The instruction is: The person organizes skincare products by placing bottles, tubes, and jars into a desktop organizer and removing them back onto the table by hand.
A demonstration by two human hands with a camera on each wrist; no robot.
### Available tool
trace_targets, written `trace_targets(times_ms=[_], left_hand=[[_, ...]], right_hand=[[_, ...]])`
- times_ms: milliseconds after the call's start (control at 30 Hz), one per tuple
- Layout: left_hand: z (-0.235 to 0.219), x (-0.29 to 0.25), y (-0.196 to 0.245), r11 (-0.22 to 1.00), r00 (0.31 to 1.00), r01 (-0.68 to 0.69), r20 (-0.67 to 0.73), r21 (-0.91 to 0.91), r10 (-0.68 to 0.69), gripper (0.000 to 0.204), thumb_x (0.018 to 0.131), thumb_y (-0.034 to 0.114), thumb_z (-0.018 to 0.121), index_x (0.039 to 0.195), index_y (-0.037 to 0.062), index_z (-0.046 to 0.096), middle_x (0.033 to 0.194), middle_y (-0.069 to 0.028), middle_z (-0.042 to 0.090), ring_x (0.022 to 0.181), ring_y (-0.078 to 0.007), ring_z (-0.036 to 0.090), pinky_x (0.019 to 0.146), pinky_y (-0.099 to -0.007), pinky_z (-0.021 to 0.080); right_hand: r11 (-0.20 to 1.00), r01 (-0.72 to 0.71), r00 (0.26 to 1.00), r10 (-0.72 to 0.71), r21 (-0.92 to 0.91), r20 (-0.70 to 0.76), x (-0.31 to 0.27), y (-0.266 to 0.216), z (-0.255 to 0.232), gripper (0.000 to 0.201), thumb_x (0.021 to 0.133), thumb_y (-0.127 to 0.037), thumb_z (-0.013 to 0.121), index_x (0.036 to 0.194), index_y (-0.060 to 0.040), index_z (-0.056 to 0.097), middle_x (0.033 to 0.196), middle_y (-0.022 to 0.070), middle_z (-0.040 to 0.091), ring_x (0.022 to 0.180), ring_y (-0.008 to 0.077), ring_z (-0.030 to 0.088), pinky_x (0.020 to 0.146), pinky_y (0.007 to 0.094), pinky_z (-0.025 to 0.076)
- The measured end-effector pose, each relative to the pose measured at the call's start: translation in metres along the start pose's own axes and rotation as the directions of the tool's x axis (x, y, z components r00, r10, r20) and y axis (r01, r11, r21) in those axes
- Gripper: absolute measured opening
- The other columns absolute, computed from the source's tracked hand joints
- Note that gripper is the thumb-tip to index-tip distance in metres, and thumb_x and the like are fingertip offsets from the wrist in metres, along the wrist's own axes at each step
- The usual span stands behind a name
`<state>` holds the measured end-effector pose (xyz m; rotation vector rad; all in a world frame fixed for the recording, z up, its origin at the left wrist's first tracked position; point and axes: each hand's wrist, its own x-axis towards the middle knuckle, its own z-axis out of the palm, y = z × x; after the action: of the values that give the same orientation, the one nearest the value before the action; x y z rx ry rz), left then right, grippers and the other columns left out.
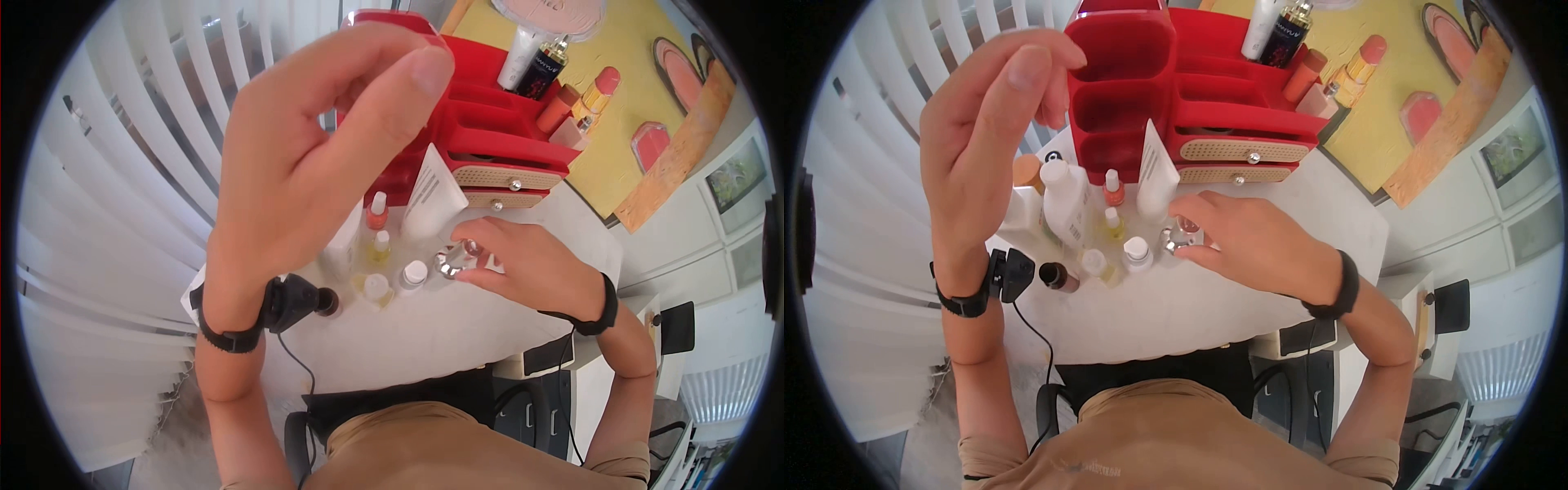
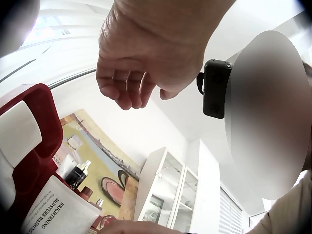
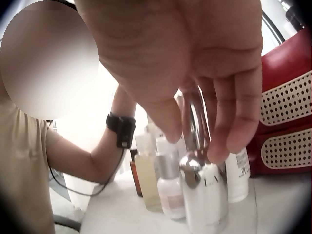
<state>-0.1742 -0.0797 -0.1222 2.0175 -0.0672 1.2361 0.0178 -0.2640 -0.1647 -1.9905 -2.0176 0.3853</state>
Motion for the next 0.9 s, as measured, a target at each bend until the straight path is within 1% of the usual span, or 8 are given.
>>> trace_targets(times_ms=[133, 233, 367, 433, 567, 633, 733, 900], left_hand=[[0.001, -0.001, 0.004, 0.999, 0.998, 0.046, 0.039, 0.023, -0.047, 0.027, 0.107, 0.021, 0.054, 0.106, -0.0026, 0.068, 0.08, -0.0008, 0.059, 0.074, -0.0092, 0.052, 0.068, -0.0252, 0.043], [0.001, -0.003, 0.005, 0.991, 0.985, 0.13, 0.117, 0.013, -0.13, 0.022, 0.104, 0.021, 0.061, 0.103, 0.0001, 0.067, 0.086, -0.0012, 0.061, 0.075, -0.0094, 0.052, 0.068, -0.0249, 0.042], [0.0, -0.002, 0.011, 0.989, 0.978, 0.146, 0.147, 0.027, -0.148, 0.022, 0.104, 0.021, 0.06, 0.101, 0.0, 0.067, 0.086, -0.0021, 0.062, 0.076, -0.0098, 0.052, 0.068, -0.0252, 0.043], [0.001, -0.002, 0.01, 0.988, 0.977, 0.152, 0.146, 0.04, -0.156, 0.02, 0.103, 0.019, 0.061, 0.102, -0.0005, 0.067, 0.085, -0.0023, 0.06, 0.075, -0.0103, 0.051, 0.067, -0.0257, 0.043], [0.002, -0.001, 0.007, 0.979, 0.947, 0.171, 0.258, 0.107, -0.194, 0.018, 0.099, 0.017, 0.064, 0.103, -0.0001, 0.067, 0.085, -0.0051, 0.063, 0.074, -0.013, 0.055, 0.067, -0.0279, 0.044], [0.004, -0.001, 0.005, 0.933, 0.821, 0.176, 0.475, 0.315, -0.315, 0.019, 0.096, 0.017, 0.067, 0.106, 0.0012, 0.066, 0.089, -0.0091, 0.066, 0.077, -0.0191, 0.061, 0.069, -0.0328, 0.048], [0.008, -0.012, -0.004, 0.891, 0.733, 0.167, 0.551, 0.423, -0.399, 0.021, 0.094, 0.019, 0.069, 0.108, 0.0029, 0.066, 0.092, -0.0111, 0.067, 0.081, -0.0246, 0.064, 0.071, -0.0372, 0.05], [0.009, -0.013, -0.011, 0.9, 0.746, 0.104, 0.566, 0.423, -0.352, 0.024, 0.095, 0.021, 0.069, 0.111, 0.0039, 0.066, 0.09, -0.0107, 0.066, 0.081, -0.0265, 0.064, 0.072, -0.0386, 0.05]], right_hand=[[0.989, -0.089, 0.946, 0.122, 0.122, -0.3, -0.007, 0.017, -0.062, 0.029, 0.09, -0.01, 0.074, 0.118, -0.0044, 0.066, 0.103, 0.0015, 0.066, 0.081, 0.0108, 0.065, 0.071, 0.027, 0.051], [0.932, -0.339, 0.69, 0.157, -0.125, -0.707, 0.004, 0.076, -0.108, 0.037, 0.093, -0.027, 0.072, 0.12, -0.0037, 0.062, 0.09, 0.0074, 0.066, 0.073, 0.0201, 0.064, 0.067, 0.0319, 0.052], [0.869, -0.408, 0.688, 0.091, -0.28, -0.72, 0.008, 0.141, -0.113, 0.041, 0.095, -0.033, 0.068, 0.119, -0.0018, 0.062, 0.091, 0.0109, 0.069, 0.08, 0.0278, 0.069, 0.072, 0.0381, 0.054], [0.851, -0.507, 0.779, 0.384, -0.136, -0.496, 0.013, 0.142, -0.11, 0.045, 0.093, -0.035, 0.065, 0.121, -0.0001, 0.061, 0.095, 0.0162, 0.072, 0.09, 0.034, 0.071, 0.078, 0.0428, 0.054], [0.852, -0.516, 0.767, 0.412, -0.09, -0.492, 0.015, 0.146, -0.11, 0.042, 0.091, -0.032, 0.065, 0.121, -0.0023, 0.062, 0.098, 0.0202, 0.072, 0.091, 0.0347, 0.071, 0.08, 0.0421, 0.055], [0.885, -0.458, 0.724, 0.316, -0.084, -0.613, 0.013, 0.161, -0.11, 0.04, 0.09, -0.031, 0.065, 0.12, -0.0051, 0.063, 0.091, 0.0211, 0.071, 0.085, 0.0358, 0.071, 0.079, 0.0415, 0.055], [0.891, -0.45, 0.703, 0.307, -0.067, -0.641, 0.009, 0.13, -0.12, 0.038, 0.09, -0.03, 0.065, 0.12, -0.007, 0.063, 0.091, 0.0208, 0.071, 0.083, 0.0371, 0.071, 0.077, 0.0417, 0.055], [0.95, -0.311, 0.699, 0.248, 0.027, -0.671, -0.002, 0.07, -0.106, 0.034, 0.088, -0.019, 0.07, 0.118, -0.0072, 0.06, 0.083, 0.0136, 0.066, 0.072, 0.0232, 0.066, 0.068, 0.0348, 0.054]])
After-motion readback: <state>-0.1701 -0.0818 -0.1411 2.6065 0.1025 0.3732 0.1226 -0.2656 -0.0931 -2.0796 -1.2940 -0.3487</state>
